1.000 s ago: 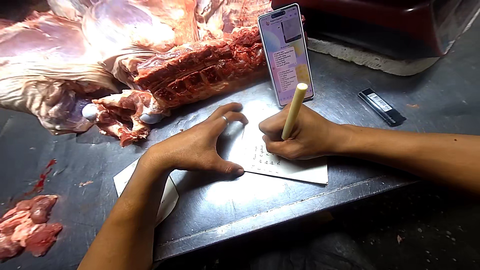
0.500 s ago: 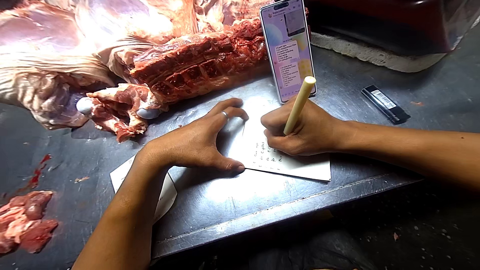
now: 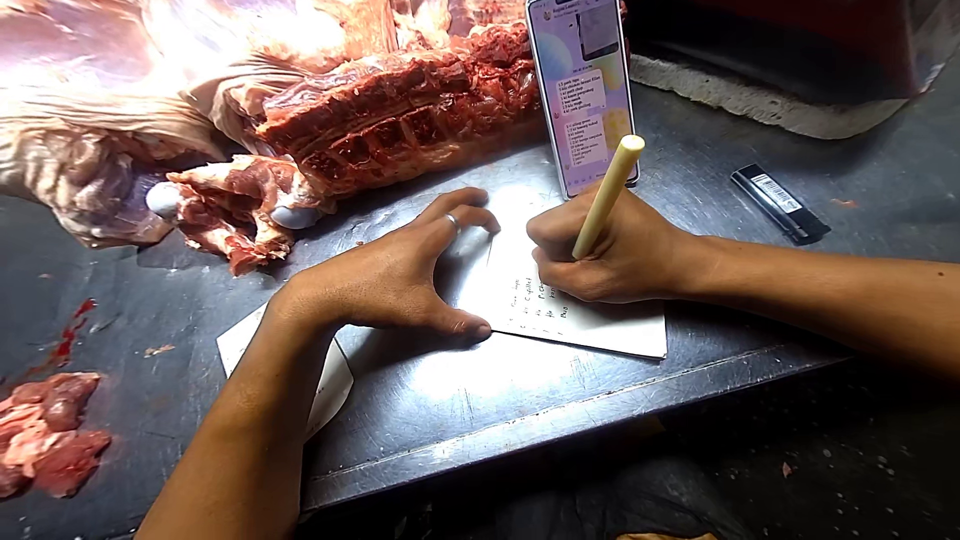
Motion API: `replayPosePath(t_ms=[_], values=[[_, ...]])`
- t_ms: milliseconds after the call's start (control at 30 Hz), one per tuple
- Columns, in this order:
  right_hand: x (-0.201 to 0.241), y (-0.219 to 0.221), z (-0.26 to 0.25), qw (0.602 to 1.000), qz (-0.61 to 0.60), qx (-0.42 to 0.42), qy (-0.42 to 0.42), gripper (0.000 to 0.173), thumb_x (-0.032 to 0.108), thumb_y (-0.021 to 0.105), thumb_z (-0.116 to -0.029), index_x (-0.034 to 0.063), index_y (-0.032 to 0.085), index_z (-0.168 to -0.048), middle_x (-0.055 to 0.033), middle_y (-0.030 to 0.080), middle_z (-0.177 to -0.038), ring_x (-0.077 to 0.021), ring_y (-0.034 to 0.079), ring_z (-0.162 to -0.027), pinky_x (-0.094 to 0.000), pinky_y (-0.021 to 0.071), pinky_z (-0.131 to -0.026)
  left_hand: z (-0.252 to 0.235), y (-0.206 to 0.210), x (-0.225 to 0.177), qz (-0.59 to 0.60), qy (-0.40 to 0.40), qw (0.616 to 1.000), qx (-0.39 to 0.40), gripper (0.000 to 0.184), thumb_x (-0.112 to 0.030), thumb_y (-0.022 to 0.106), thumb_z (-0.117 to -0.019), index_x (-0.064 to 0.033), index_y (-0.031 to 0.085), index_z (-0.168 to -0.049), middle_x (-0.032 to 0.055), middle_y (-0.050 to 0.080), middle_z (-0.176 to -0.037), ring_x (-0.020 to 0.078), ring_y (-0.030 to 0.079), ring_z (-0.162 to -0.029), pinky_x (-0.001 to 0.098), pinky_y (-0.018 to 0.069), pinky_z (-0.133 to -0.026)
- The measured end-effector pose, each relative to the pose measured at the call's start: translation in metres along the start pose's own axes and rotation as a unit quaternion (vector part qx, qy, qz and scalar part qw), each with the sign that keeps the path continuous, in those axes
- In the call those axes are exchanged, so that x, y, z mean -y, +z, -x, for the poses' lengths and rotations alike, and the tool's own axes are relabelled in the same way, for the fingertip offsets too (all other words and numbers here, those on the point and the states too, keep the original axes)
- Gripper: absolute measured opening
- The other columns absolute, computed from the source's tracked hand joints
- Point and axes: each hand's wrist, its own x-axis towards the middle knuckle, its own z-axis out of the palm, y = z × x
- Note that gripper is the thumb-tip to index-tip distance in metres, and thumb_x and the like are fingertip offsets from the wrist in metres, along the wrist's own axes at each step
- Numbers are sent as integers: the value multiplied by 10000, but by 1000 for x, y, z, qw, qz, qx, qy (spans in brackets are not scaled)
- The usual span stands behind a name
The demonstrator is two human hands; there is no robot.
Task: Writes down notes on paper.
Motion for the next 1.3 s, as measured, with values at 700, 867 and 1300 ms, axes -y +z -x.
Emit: replayPosePath(t_ms=[700, 867, 1300], values=[[0, 0, 0, 999, 24, -25, 22, 220, -14, 586, -835, 88, 527, -649, 68, 421, -568, 20, 354, -510, -178, 232, -456, -1, 1, 1, -3, 1, 1000, -2, 974, -686, 809, -617, -265, 501, -1439, 28, 285, -1653, 153, 368, -1472, 379, 441, -1116], [0, -1, 0, 999, 21, -27, 32, 231, -8, 586, -838, 99, 519, -646, 71, 418, -571, 17, 358, -514, -182, 235, -459, 0, -1, 0, 2, 1, 1000, -2, 967, -669, 816, -616, -258, 506, -1435, 28, 298, -1645, 148, 389, -1454, 375, 454, -1100], [3, 2, 1, 998, -14, -65, 9, 249, -25, 619, -834, 78, 518, -631, 51, 428, -551, 4, 377, -493, -177, 253, -440, 1, 2, 0, -6, 4, 1000, -18, 972, -685, 827, -595, -272, 523, -1421, 3, 314, -1642, 138, 417, -1436, 371, 475, -1086]])
